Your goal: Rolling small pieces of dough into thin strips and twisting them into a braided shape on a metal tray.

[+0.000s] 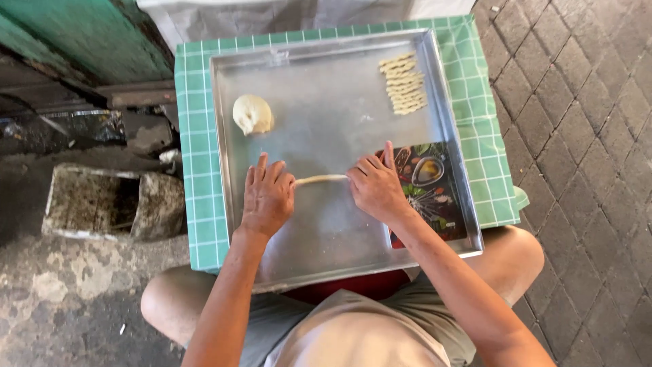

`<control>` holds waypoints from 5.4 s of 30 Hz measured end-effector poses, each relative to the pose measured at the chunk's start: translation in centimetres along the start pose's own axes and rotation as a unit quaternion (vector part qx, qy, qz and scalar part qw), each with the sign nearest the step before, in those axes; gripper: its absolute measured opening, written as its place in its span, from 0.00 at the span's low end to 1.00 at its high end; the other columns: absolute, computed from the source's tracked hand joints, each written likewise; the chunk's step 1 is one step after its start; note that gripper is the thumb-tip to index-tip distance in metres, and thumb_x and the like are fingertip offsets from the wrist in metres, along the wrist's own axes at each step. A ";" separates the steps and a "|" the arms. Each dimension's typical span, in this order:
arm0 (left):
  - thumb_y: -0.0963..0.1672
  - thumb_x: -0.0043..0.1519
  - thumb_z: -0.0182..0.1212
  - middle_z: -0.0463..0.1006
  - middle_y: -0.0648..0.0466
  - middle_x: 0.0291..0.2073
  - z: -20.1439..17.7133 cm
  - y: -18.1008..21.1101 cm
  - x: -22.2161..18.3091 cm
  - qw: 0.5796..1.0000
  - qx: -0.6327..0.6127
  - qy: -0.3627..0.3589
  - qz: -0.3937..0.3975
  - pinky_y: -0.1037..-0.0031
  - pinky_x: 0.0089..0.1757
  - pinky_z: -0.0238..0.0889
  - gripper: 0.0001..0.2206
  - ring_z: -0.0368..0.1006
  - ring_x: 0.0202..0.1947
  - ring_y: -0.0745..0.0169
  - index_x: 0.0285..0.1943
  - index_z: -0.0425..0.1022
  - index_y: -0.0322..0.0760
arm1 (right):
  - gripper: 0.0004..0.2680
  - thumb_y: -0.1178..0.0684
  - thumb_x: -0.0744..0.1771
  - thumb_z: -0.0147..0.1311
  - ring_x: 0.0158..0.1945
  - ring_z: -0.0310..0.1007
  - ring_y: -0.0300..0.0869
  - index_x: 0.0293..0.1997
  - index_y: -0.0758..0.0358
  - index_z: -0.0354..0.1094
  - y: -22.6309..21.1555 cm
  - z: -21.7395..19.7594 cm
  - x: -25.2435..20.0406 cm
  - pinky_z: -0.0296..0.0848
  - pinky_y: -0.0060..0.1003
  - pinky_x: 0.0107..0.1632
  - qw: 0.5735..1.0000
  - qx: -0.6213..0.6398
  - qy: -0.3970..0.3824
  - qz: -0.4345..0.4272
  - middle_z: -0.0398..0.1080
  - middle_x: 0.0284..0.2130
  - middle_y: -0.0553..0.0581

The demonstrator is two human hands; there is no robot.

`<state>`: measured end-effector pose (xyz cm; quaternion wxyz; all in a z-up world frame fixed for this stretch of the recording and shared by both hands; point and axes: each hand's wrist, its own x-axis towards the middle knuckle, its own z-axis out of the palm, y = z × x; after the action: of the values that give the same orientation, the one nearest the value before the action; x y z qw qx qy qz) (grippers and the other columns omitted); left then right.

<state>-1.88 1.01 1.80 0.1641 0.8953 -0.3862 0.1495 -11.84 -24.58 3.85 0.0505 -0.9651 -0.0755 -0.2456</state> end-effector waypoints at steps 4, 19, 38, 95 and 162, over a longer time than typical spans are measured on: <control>0.46 0.62 0.63 0.74 0.50 0.54 -4.3 2.3 -2.9 0.996 -0.033 -0.080 -0.011 0.38 0.55 0.63 0.05 0.64 0.66 0.27 0.38 0.73 0.44 | 0.02 0.54 0.63 0.60 0.47 0.73 0.46 0.32 0.53 0.72 -2.4 -1.8 -3.3 0.44 0.69 0.71 0.999 0.039 -0.009 -0.030 0.68 0.30 0.52; 0.43 0.61 0.50 0.59 0.29 0.71 -4.0 9.3 -6.1 0.982 -0.056 -0.173 0.050 0.48 0.65 0.49 0.28 0.55 0.72 0.28 0.73 0.61 0.24 | 0.26 0.48 0.66 0.48 0.75 0.45 0.62 0.72 0.69 0.53 -10.4 -5.4 -3.8 0.46 0.56 0.72 0.951 0.084 -0.297 0.027 0.48 0.73 0.71; 0.54 0.67 0.41 0.45 0.38 0.79 -1.5 4.7 1.0 0.965 -0.044 -0.258 -0.029 0.38 0.68 0.31 0.33 0.37 0.78 0.31 0.81 0.51 0.37 | 0.28 0.37 0.70 0.34 0.78 0.36 0.60 0.77 0.64 0.43 -4.3 -1.0 1.2 0.35 0.66 0.72 0.952 0.024 -0.306 0.024 0.41 0.75 0.70; 0.54 0.68 0.41 0.48 0.34 0.77 -6.4 6.9 -3.2 0.970 -0.052 -0.234 -0.044 0.44 0.68 0.36 0.33 0.41 0.77 0.32 0.78 0.53 0.28 | 0.25 0.51 0.66 0.46 0.76 0.46 0.60 0.73 0.73 0.52 -7.4 -5.3 -2.5 0.39 0.55 0.74 0.981 0.085 -0.172 0.022 0.49 0.73 0.73; 0.47 0.63 0.62 0.78 0.49 0.52 -2.3 2.3 -4.6 0.999 -0.028 -0.024 0.035 0.56 0.52 0.68 0.05 0.72 0.61 0.36 0.41 0.76 0.44 | 0.02 0.54 0.65 0.57 0.46 0.73 0.45 0.37 0.54 0.71 -3.8 -1.9 -3.8 0.48 0.65 0.72 0.998 0.032 -0.029 -0.035 0.69 0.33 0.52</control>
<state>-6.91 3.44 2.51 0.1741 0.8795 -0.4256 0.1224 -16.70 -21.59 3.94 0.0707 -0.9665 -0.1184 -0.2164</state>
